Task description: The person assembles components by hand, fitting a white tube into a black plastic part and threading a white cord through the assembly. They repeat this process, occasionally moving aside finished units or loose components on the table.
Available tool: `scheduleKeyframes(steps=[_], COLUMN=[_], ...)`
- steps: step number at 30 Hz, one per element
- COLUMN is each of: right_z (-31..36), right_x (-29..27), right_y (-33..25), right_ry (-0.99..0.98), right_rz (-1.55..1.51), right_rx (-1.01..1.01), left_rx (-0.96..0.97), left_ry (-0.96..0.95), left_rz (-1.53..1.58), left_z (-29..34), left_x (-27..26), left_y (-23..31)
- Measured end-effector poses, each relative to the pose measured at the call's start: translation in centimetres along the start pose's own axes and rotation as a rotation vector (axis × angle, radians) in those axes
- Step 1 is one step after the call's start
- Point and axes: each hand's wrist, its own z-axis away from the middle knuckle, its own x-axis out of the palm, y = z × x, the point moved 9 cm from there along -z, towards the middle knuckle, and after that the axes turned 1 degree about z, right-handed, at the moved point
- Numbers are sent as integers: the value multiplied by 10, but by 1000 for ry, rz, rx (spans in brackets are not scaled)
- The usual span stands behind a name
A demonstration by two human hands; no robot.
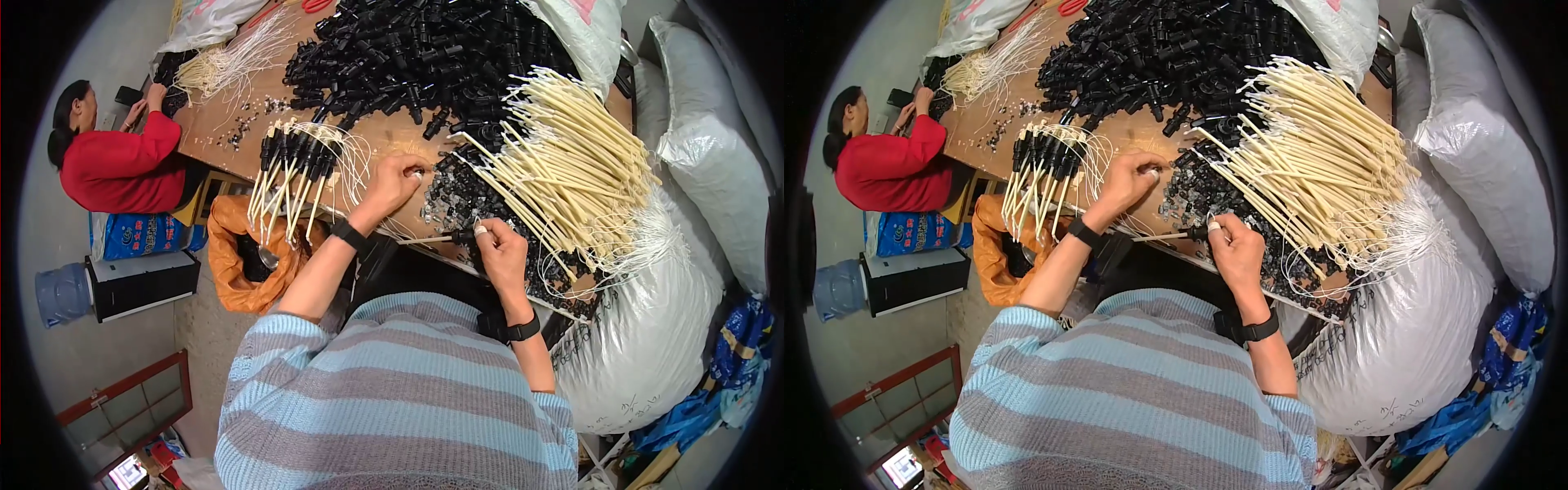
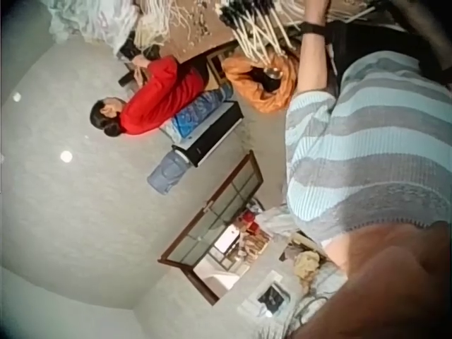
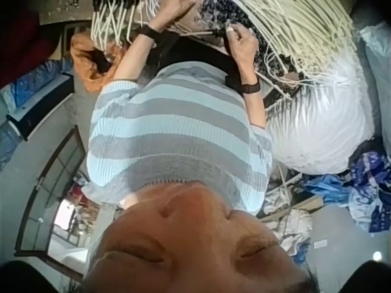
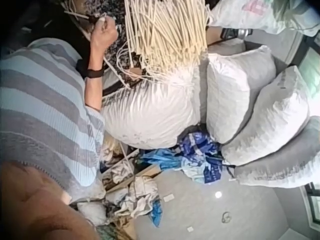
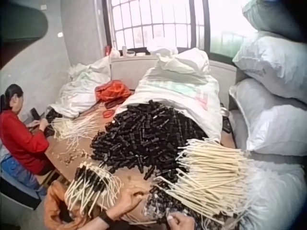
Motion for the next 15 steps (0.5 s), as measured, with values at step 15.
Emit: scheduleKeyframes(steps=[15], right_z=[-8], right_x=[29], right_y=[10], right_ry=[-164], right_rz=[-663], right_rx=[321], left_rx=[-4], left_ry=[178], left_rz=[459], left_z=[41], left_x=[40], left_y=[53])
